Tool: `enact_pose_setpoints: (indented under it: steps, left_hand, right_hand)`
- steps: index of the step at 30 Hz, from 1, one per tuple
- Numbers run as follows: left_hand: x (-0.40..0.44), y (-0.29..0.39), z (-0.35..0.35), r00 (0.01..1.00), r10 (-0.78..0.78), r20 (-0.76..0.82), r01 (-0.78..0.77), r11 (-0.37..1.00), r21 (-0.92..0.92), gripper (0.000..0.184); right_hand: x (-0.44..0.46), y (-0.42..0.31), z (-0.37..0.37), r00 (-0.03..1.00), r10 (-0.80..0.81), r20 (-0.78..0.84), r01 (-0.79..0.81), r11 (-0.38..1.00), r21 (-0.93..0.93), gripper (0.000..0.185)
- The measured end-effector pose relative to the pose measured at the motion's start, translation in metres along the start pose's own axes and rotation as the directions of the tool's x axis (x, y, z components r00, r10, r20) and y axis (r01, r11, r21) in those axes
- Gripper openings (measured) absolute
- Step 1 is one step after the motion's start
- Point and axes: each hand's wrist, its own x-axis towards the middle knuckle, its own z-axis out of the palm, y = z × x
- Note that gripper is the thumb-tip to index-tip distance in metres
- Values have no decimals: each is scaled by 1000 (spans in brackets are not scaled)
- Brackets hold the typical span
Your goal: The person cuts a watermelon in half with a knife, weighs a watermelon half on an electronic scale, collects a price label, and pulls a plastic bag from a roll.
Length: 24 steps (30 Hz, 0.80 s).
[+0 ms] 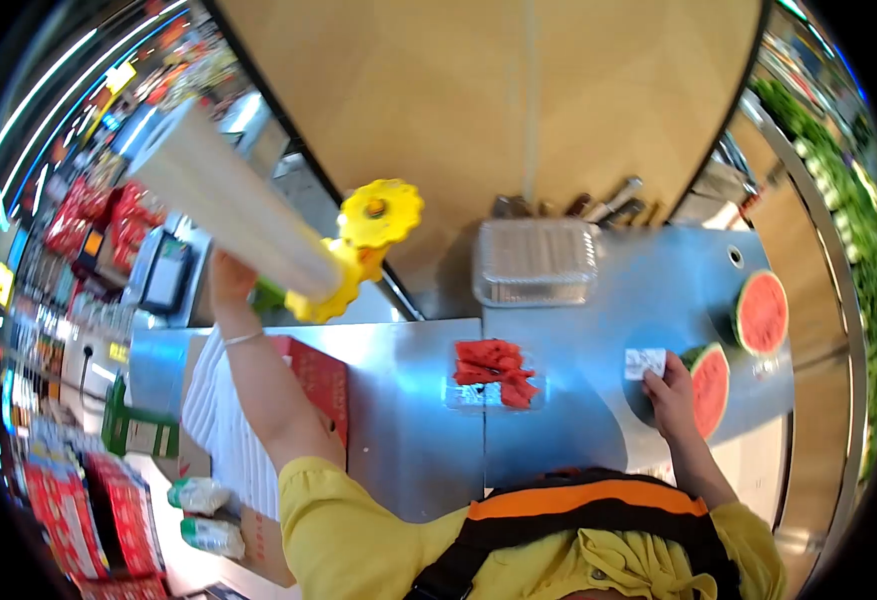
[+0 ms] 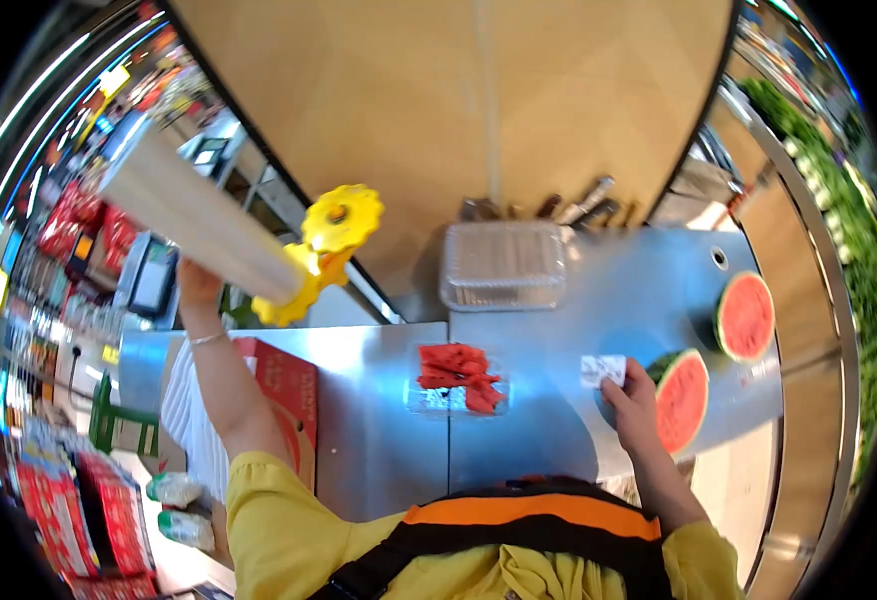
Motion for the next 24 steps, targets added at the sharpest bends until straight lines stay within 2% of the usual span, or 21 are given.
enact_pose_setpoints:
  steps: [1, 3, 4, 6, 8, 9, 10, 12, 13, 14, 15, 16, 19, 21, 22, 24]
  left_hand:
    - [12, 11, 1, 997, 69, 21, -72, 958, 279, 42]
    - [9, 39, 38, 942, 275, -192, -136, 836, 531, 45]
    - [-7, 70, 86, 813, 400, -422, -138, 838, 527, 47]
    - [-11, 119, 136, 900, 344, -269, -114, 779, 617, 42]
    - [14, 148, 186, 964, 205, -168, -107, 881, 461, 46]
    - [21, 163, 197, 965, 204, -165, -108, 881, 461, 46]
    - [26, 175, 207, 996, 88, -22, -47, 714, 699, 52]
    - [37, 187, 232, 993, -66, 96, -53, 476, 878, 58]
    - [39, 182, 249, 981, -144, -129, 156, 194, 969, 57]
    - [39, 178, 266, 921, -147, -361, 346, -116, 931, 55]
    - [26, 171, 290, 897, -155, -413, 387, -171, 906, 45]
    - [28, 171, 296, 899, -155, -409, 380, -186, 906, 45]
    - [44, 170, 309, 909, -290, -301, 83, -581, 809, 42]
    - [55, 165, 320, 933, -230, -275, -72, -871, 486, 43]
    - [75, 165, 307, 927, -316, -203, -247, -920, 305, 43]
    - [108, 158, 282, 879, -423, -221, -419, -905, 69, 41]
  right_hand:
    - [1, 1, 3, 1000, 12, -7, -12, 1000, -4, 12]
    - [4, -4, 12, 999, 30, -33, -30, 1000, -1, 11]
    - [8, -4, 15, 1000, 19, -18, -19, 1000, -3, 11]
    - [10, -3, 16, 1000, 4, 29, -4, 1000, -18, 10]
    - [13, -5, 20, 999, 10, 38, -10, 1000, -7, 9]
    - [15, -4, 22, 998, -3, 60, 3, 1000, -9, 9]
    - [15, -3, 23, 997, -15, 80, 16, 1000, -11, 9]
    - [16, 1, 21, 996, -39, 76, 40, 999, -10, 9]
    - [15, 2, 19, 995, -51, 80, 53, 998, -16, 9]
    - [14, 2, 16, 996, -49, 75, 50, 999, -13, 9]
    - [14, 3, 14, 997, -56, 45, 56, 998, -12, 9]
    - [12, 6, 13, 998, -58, 13, 58, 998, -5, 10]
    - [9, 11, 3, 1000, -27, -4, 28, 998, 64, 11]
    - [7, 12, 2, 1000, -24, -20, 26, 995, 96, 11]
    - [5, 13, -2, 999, -32, -32, 36, 993, 112, 12]
    - [3, 18, -9, 997, -68, -28, 70, 992, 103, 12]
